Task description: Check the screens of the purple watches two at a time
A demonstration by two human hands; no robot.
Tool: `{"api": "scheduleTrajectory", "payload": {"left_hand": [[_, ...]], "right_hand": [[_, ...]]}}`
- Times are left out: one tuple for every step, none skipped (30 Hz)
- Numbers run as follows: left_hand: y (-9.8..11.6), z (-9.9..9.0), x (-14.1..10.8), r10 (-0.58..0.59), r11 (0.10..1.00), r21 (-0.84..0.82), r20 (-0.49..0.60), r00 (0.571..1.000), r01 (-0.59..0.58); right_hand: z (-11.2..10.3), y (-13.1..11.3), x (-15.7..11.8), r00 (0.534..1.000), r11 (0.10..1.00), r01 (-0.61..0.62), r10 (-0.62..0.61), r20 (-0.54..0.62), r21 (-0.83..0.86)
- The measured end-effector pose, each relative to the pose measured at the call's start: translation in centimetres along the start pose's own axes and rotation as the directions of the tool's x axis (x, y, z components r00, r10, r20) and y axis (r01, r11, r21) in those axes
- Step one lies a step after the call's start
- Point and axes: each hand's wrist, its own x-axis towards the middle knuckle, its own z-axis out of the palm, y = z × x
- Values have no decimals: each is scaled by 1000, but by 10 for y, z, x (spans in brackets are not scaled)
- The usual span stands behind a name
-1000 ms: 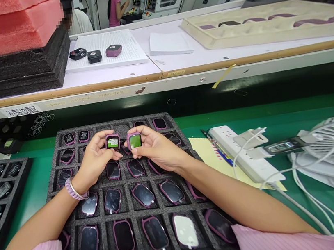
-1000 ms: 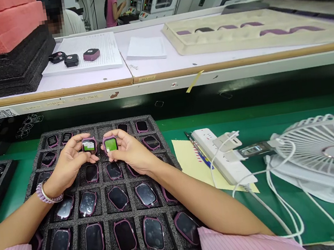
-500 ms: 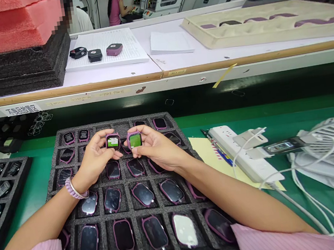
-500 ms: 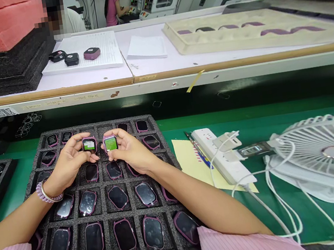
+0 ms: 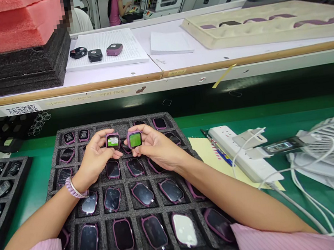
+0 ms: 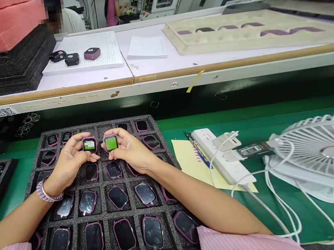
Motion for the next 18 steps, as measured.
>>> {"api": "scheduleTrajectory", "payload": {"left_hand": [[0, 0, 0, -5, 1000, -3, -2, 1000, 5], [1, 0, 0, -12, 1000, -10, -5, 1000, 12], [1, 0, 0, -20, 1000, -19, -7, 1000, 20], [2, 0, 0, -29, 999, -31, -8, 1000, 29], [2, 0, 0, -38, 998, -45, -9, 999, 37], [2, 0, 0, -46, 997, -59, -8, 999, 46], [2, 0, 0, -54, 996, -72, -9, 998, 53], [2, 0, 1, -62, 995, -82, -11, 998, 60], [2, -1, 1, -69, 994, -89, -15, 998, 67], [2, -1, 1, -73, 993, -93, -22, 997, 71], [2, -1, 1, -76, 993, -95, -30, 997, 73], [1, -1, 2, -77, 993, -96, -38, 996, 73], [1, -1, 2, -75, 993, -96, -47, 996, 71], [1, -1, 2, -71, 993, -95, -55, 996, 66], [1, -1, 2, -66, 994, -92, -63, 996, 60], [1, -1, 2, -60, 995, -86, -70, 996, 54], [1, -1, 2, -53, 996, -76, -79, 996, 47], [1, -1, 2, -41, 998, -59, -89, 995, 36]], "right_hand": [[0, 0, 0, 1000, 1000, 0, 0, -2, -4], [0, 0, 0, 1000, 1000, -1, 1, -6, -11], [0, 0, 0, 1000, 1000, -4, 4, -13, -19], [0, 0, 1, 1000, 1000, -11, 11, -18, -24], [-1, 0, 1, 1000, 999, -21, 21, -23, -23], [-1, 1, 1, 999, 999, -32, 31, -30, -18], [-1, 1, 2, 998, 999, -42, 42, -35, -12], [-2, 1, 2, 998, 999, -50, 50, -42, -6], [-2, 1, 2, 997, 998, -55, 55, -49, -2], [-2, 1, 2, 997, 998, -57, 57, -57, -1], [-2, 0, 2, 996, 998, -58, 58, -63, 1], [-2, 0, 2, 996, 998, -59, 60, -65, 6], [-1, 0, 2, 996, 998, -62, 63, -63, 15], [-1, -1, 1, 996, 998, -63, 65, -59, 27], [-1, -1, 1, 996, 997, -63, 65, -55, 41], [-1, -1, 1, 997, 997, -63, 66, -50, 53], [-2, -1, 1, 997, 996, -64, 67, -45, 64], [-2, -1, 2, 997, 995, -65, 68, -40, 72]]}}
